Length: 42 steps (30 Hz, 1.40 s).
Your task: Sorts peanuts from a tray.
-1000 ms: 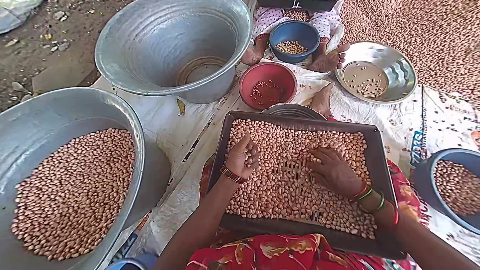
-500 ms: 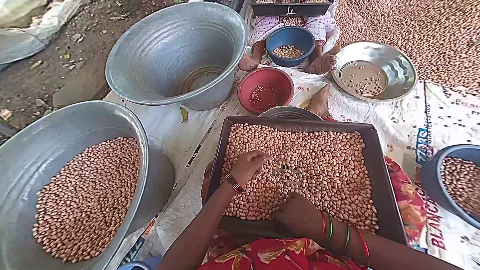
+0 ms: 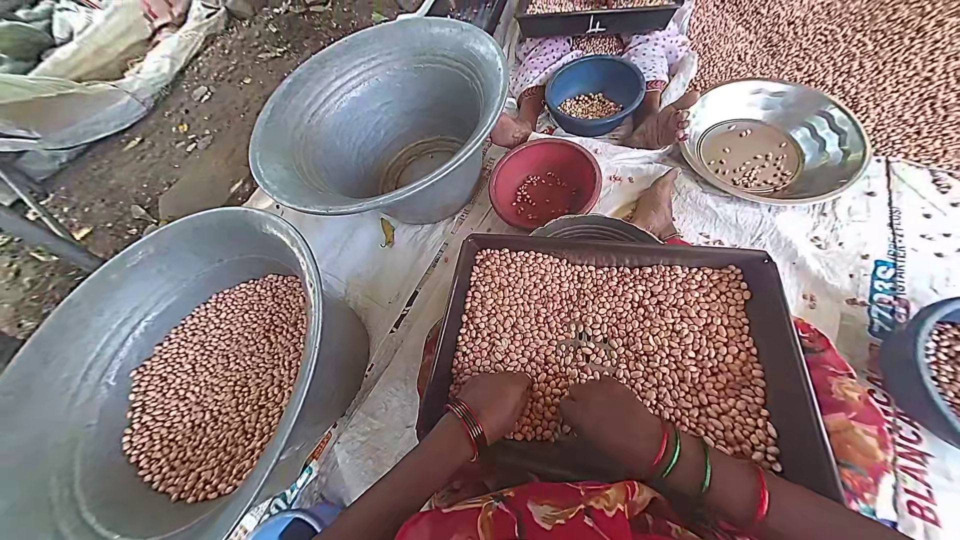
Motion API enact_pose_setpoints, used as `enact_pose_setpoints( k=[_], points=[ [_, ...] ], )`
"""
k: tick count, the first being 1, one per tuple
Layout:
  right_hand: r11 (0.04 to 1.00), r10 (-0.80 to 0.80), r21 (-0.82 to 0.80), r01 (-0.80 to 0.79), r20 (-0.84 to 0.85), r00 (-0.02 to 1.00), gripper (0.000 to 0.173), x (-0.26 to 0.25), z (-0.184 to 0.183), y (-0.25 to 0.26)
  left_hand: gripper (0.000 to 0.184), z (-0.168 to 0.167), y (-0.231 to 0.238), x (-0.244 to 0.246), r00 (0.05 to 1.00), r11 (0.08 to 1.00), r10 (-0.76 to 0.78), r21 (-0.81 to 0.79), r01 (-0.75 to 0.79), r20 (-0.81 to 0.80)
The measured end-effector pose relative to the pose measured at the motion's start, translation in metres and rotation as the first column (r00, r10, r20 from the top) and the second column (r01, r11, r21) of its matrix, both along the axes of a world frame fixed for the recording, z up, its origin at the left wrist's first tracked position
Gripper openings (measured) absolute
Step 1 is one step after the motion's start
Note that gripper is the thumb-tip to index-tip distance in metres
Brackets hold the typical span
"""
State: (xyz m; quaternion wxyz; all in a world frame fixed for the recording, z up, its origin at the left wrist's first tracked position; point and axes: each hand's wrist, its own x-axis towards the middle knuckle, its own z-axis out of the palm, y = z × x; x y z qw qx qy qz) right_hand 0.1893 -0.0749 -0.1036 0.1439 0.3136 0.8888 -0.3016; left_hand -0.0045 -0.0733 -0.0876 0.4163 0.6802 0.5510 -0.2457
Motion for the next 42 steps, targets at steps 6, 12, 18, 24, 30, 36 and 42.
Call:
enact_pose_setpoints(
  k=[6, 12, 18, 24, 30, 36, 42],
  points=[
    [0.948, -0.113, 0.188, 0.258, -0.557, 0.823, 0.015, -0.022, -0.032, 0.025, 0.018, -0.017, -0.004, -0.033, 0.319, 0.523, 0.59, -0.05, -0.851, 0.742],
    [0.94, -0.182, 0.158, 0.302, -0.518, 0.836, 0.025, -0.068, -0.032, 0.044, 0.06, -0.031, 0.01, -0.049, -0.573, 0.262, 0.422, -0.7, -0.665, 0.703],
    [0.943, -0.152, 0.206, 0.26, -0.429, 0.89, 0.024, -0.076, -0.036, 0.053, 0.054, -0.034, 0.009, -0.035, -0.599, 0.148, 0.51, -0.749, -0.646, 0.618],
    [0.984, -0.034, 0.165, 0.063, -0.172, 0.985, 0.028, -0.082, -0.026, 0.054, 0.056, -0.034, 0.013, -0.033, -0.579, 0.152, 0.538, -0.746, -0.648, 0.613],
    [0.947, -0.205, 0.112, 0.299, -0.505, 0.839, 0.024, -0.077, -0.003, 0.054, 0.049, -0.031, 0.008, -0.029, -0.491, 0.088, 0.684, -0.729, -0.679, 0.54],
    [0.918, -0.343, 0.052, 0.394, -0.396, 0.852, 0.03, -0.037, 0.04, 0.094, 0.056, -0.029, 0.007, -0.024, -0.328, 0.248, 0.823, -0.812, -0.528, 0.464],
    [0.846, -0.532, 0.136, 0.516, 0.286, 0.797, 0.037, -0.025, 0.007, 0.12, 0.044, -0.022, 0.011, -0.022, -0.399, 0.124, 0.811, -0.792, -0.597, 0.427]
  ],
)
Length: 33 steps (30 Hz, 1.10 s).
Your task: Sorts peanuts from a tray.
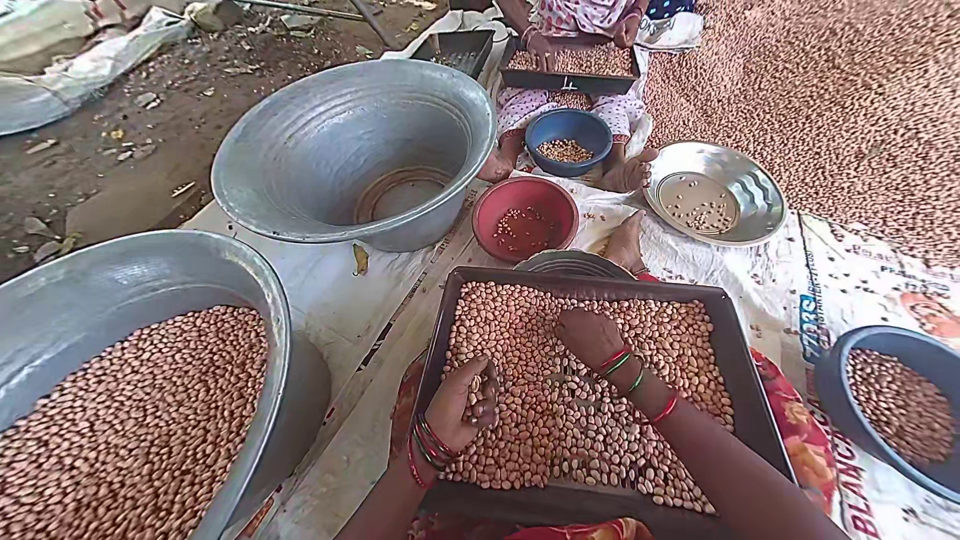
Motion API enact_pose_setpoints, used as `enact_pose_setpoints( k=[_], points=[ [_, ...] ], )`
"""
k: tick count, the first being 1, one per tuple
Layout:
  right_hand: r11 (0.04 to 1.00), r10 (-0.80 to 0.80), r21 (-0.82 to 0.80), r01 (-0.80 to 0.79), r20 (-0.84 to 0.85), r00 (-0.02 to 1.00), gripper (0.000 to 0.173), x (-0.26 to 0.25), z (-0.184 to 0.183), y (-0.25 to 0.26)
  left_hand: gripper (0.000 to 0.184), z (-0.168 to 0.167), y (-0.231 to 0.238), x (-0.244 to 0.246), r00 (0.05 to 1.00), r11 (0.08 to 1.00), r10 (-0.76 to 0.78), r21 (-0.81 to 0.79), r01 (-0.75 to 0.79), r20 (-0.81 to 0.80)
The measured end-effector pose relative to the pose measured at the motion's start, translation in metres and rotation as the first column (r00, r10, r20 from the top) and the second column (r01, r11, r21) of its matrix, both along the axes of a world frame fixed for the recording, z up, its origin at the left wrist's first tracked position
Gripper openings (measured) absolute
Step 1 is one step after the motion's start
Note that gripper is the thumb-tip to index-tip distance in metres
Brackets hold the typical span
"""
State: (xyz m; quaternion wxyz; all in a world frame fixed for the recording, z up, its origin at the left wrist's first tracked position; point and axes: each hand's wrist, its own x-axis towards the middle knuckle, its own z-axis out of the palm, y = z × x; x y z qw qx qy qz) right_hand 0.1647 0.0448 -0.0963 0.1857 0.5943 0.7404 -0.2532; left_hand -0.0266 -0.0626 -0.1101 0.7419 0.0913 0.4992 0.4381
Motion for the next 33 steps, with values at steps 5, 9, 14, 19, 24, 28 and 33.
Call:
enact_pose_setpoints(
  k=[5, 9, 14, 19, 24, 28, 33],
  points=[
    [0.998, 0.0, 0.058, 0.0, 0.008, 1.0, 0.033, -0.01, -0.007, -0.009, 0.044, -0.001, 0.001, 0.002, 0.998, 1.0, 0.024, -0.013, -0.025, -0.062],
    [0.997, -0.032, 0.062, 0.041, -0.132, 0.991, 0.035, -0.01, -0.001, -0.016, 0.047, -0.006, 0.0, 0.001, 0.997, 0.999, -0.026, 0.023, 0.027, -0.067],
    [0.959, 0.285, 0.152, -0.241, -0.537, 0.794, 0.034, -0.018, 0.04, -0.056, 0.055, -0.013, -0.003, 0.0, 0.979, 0.979, -0.205, 0.016, 0.205, -0.024],
    [0.956, 0.105, 0.291, 0.041, -0.468, 0.878, 0.027, 0.047, 0.044, -0.034, 0.051, -0.015, -0.004, -0.002, 0.966, 0.966, -0.259, 0.033, 0.258, 0.021],
    [0.989, 0.015, -0.146, 0.006, 0.146, 0.989, 0.034, 0.072, 0.029, -0.043, 0.051, -0.011, -0.001, 0.001, 0.979, 0.979, -0.201, 0.02, 0.201, -0.01],
    [0.995, 0.009, -0.097, 0.009, 0.182, 0.983, 0.035, 0.07, 0.017, -0.059, 0.051, -0.015, -0.003, 0.0, 0.981, 0.979, -0.193, 0.062, 0.194, -0.018],
    [0.994, -0.007, 0.111, 0.007, 0.002, 1.0, 0.028, 0.053, 0.034, -0.064, 0.053, -0.021, -0.004, -0.001, 0.966, 0.961, -0.256, 0.1, 0.258, -0.031]
  ],
)
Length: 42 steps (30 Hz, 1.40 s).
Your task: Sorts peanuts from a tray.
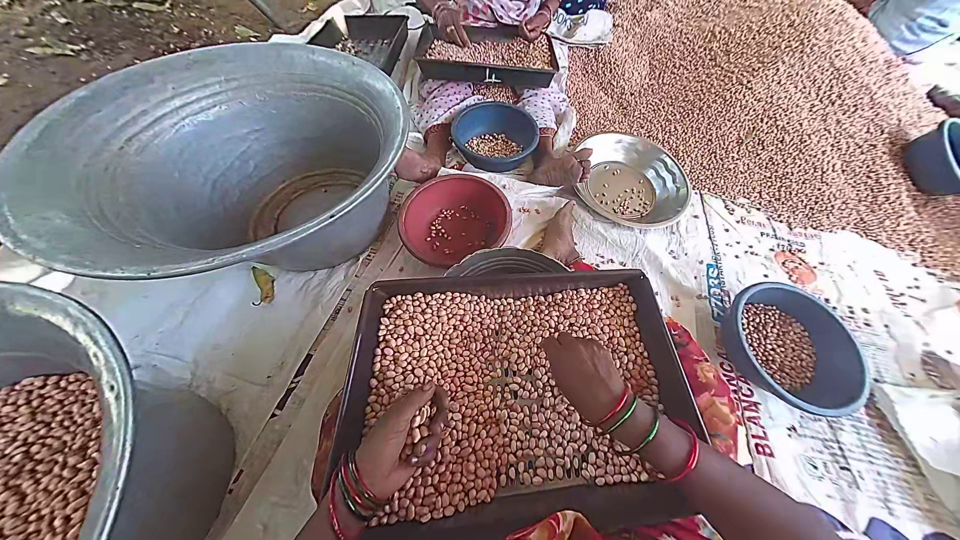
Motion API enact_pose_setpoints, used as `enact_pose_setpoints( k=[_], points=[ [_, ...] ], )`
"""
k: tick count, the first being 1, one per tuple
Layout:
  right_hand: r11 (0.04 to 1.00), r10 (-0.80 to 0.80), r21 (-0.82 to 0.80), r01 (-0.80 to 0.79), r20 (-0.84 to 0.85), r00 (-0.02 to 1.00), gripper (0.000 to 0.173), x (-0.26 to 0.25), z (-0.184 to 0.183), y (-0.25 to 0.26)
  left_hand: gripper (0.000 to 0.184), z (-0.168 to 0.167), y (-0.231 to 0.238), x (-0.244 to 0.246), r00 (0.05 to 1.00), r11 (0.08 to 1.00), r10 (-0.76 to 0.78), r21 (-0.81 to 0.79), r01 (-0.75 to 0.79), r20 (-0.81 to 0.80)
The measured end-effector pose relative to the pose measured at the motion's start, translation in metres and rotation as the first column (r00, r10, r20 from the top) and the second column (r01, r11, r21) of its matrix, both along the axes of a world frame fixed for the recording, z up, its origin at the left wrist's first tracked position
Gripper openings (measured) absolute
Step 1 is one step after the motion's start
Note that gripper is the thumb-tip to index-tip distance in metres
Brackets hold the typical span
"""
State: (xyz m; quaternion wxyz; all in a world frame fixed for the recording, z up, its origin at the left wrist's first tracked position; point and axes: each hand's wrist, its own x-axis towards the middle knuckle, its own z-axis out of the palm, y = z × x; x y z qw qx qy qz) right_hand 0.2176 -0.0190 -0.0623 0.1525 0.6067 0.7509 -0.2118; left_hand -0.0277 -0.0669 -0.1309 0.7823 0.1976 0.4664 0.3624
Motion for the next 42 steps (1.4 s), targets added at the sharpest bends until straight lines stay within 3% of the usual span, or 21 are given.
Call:
enact_pose_setpoints(
  k=[2, 4, 6, 7, 11, 13, 16, 19, 21, 24, 26, 28, 34, 35, 37, 40, 42],
  points=[
    [0.963, 0.158, 0.247, -0.106, -0.204, 0.966, 0.02, -0.016, -0.004, -0.011, 0.055, 0.001, 0.001, 0.0, 0.997, 0.998, -0.057, -0.006, 0.057, -0.044],
    [0.853, 0.416, 0.486, -0.193, -0.407, 0.813, 0.011, -0.04, -0.013, -0.019, 0.058, 0.004, 0.001, 0.003, 0.995, 0.997, -0.07, -0.03, 0.068, -0.068],
    [0.81, 0.541, 0.536, -0.239, -0.526, 0.656, 0.011, -0.071, -0.015, -0.018, 0.058, 0.007, 0.0, 0.004, 0.999, 0.999, -0.01, -0.054, 0.007, -0.046],
    [0.833, 0.527, 0.487, -0.263, -0.552, 0.647, 0.016, -0.082, -0.013, -0.01, 0.058, 0.004, -0.001, 0.002, 0.999, 0.999, 0.031, -0.033, -0.031, 0.006],
    [0.952, 0.291, 0.218, -0.215, -0.426, 0.857, 0.038, -0.093, -0.032, 0.058, 0.058, -0.005, 0.0, -0.006, 0.989, 0.995, 0.073, 0.054, -0.08, 0.125],
    [0.969, 0.246, 0.14, -0.205, -0.425, 0.871, 0.042, -0.084, -0.056, 0.066, 0.06, -0.004, 0.001, -0.009, 0.98, 0.987, 0.13, 0.076, -0.142, 0.153],
    [0.905, 0.424, 0.279, -0.322, -0.515, 0.745, 0.033, -0.063, -0.09, 0.014, 0.06, -0.003, 0.002, -0.011, 0.948, 0.962, 0.259, 0.041, -0.271, 0.188],
    [0.75, 0.651, 0.492, -0.442, -0.433, 0.624, 0.021, -0.011, -0.107, -0.026, 0.059, 0.003, 0.006, -0.01, 0.905, 0.916, 0.396, -0.001, -0.401, 0.154],
    [0.714, 0.653, 0.565, -0.413, -0.326, 0.684, 0.017, 0.032, -0.104, -0.022, 0.058, 0.008, 0.007, -0.011, 0.866, 0.88, 0.472, -0.026, -0.474, 0.164],
    [0.804, 0.479, 0.525, -0.28, -0.293, 0.827, 0.021, 0.075, -0.083, 0.005, 0.057, 0.013, 0.011, -0.014, 0.835, 0.851, 0.517, -0.01, -0.525, 0.19],
    [0.823, 0.432, 0.523, -0.221, -0.323, 0.842, 0.022, 0.073, -0.075, 0.014, 0.056, 0.012, 0.013, -0.016, 0.836, 0.849, 0.518, 0.008, -0.528, 0.182],
    [0.804, 0.499, 0.541, -0.246, -0.391, 0.774, 0.021, 0.041, -0.071, 0.006, 0.054, 0.012, 0.013, -0.015, 0.837, 0.848, 0.522, 0.006, -0.53, 0.163],
    [0.602, 0.796, 0.549, -0.579, -0.47, 0.382, 0.013, -0.083, -0.085, -0.052, 0.05, 0.01, 0.011, -0.01, 0.88, 0.882, 0.468, 0.016, -0.471, 0.085],
    [0.588, 0.801, 0.533, -0.608, -0.488, 0.348, 0.012, -0.088, -0.089, -0.057, 0.049, 0.009, 0.011, -0.01, 0.883, 0.885, 0.464, 0.012, -0.466, 0.069],
    [0.601, 0.777, 0.425, -0.677, -0.508, 0.372, 0.012, -0.08, -0.084, -0.061, 0.046, 0.009, 0.011, -0.011, 0.889, 0.89, 0.456, -0.012, -0.456, 0.041],
    [0.634, 0.672, -0.063, -0.771, -0.449, 0.589, 0.021, -0.036, -0.049, -0.053, 0.043, 0.013, 0.01, -0.011, 0.904, 0.905, 0.426, -0.04, -0.424, 0.038],
    [0.613, 0.612, -0.398, -0.682, -0.306, 0.729, 0.026, -0.011, -0.026, -0.035, 0.044, 0.014, 0.012, -0.01, 0.916, 0.917, 0.399, -0.037, -0.397, 0.05]
  ],
)
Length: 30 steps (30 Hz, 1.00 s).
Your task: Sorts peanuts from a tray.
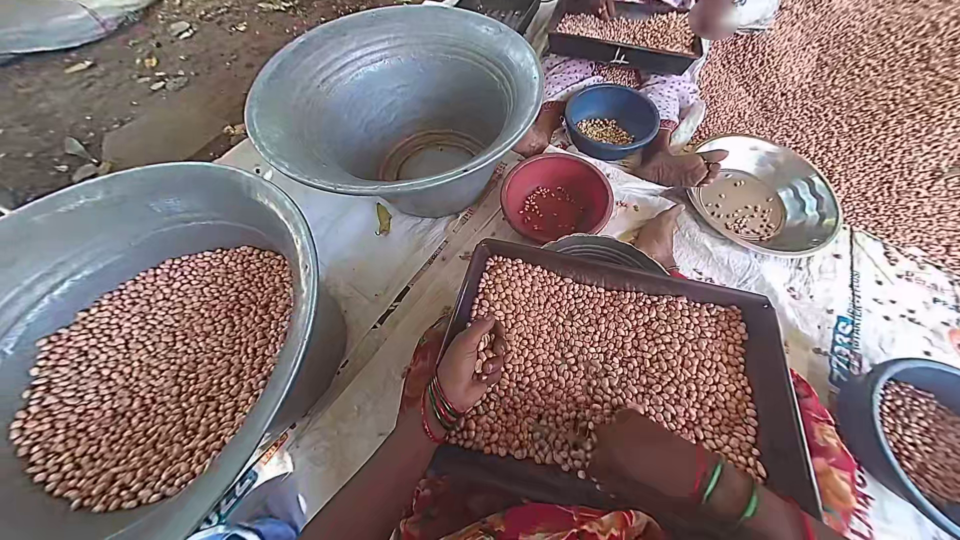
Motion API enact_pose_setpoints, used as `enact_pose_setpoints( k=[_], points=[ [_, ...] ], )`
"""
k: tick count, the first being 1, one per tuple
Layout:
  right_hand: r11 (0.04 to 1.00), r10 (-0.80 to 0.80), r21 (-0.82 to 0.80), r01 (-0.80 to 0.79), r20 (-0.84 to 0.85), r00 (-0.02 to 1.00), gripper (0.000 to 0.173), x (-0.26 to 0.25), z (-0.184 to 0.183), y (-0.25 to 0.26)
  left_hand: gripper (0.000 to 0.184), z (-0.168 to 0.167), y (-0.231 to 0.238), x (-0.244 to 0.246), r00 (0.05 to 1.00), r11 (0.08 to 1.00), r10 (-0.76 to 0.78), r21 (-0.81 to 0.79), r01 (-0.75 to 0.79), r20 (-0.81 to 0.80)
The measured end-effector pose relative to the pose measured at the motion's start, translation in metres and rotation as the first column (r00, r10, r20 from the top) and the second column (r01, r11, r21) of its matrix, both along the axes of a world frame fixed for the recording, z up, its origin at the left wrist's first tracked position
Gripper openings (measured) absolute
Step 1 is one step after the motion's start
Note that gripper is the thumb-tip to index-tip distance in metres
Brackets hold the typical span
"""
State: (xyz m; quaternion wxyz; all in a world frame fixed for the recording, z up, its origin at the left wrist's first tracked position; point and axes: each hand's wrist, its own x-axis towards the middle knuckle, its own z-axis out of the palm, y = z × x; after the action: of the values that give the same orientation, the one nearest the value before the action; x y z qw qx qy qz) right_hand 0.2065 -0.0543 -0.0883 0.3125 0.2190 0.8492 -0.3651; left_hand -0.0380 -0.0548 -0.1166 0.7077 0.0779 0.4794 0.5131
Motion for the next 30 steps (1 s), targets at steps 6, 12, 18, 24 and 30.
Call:
enact_pose_setpoints(
  k=[6, 12, 18, 24, 30],
  points=[
    [0.717, -0.389, 0.431, 0.548, -0.405, 0.827, 0.026, 0.005, -0.013, 0.035, 0.043, 0.004, 0.001, 0.003, 0.997, 0.998, -0.07, 0.004, 0.07, -0.033],
    [0.698, -0.516, 0.548, 0.462, -0.064, 0.854, 0.03, -0.047, -0.021, 0.059, 0.041, 0.003, 0.0, 0.001, 0.999, 0.999, -0.027, -0.029, 0.026, -0.043],
    [0.774, -0.525, 0.447, 0.449, 0.055, 0.849, 0.036, -0.048, -0.016, 0.067, 0.043, 0.003, 0.001, 0.0, 0.991, 0.991, -0.131, -0.005, 0.131, -0.039],
    [0.753, -0.56, 0.139, 0.643, -0.377, 0.738, 0.029, -0.047, 0.009, 0.062, 0.044, -0.001, -0.002, 0.003, 0.924, 0.924, -0.38, -0.056, 0.378, -0.044],
    [0.635, -0.548, 0.279, 0.72, -0.493, 0.675, 0.03, -0.037, 0.0, 0.101, 0.041, -0.001, -0.001, 0.004, 0.92, 0.92, -0.39, -0.076, 0.385, -0.049]
  ],
)
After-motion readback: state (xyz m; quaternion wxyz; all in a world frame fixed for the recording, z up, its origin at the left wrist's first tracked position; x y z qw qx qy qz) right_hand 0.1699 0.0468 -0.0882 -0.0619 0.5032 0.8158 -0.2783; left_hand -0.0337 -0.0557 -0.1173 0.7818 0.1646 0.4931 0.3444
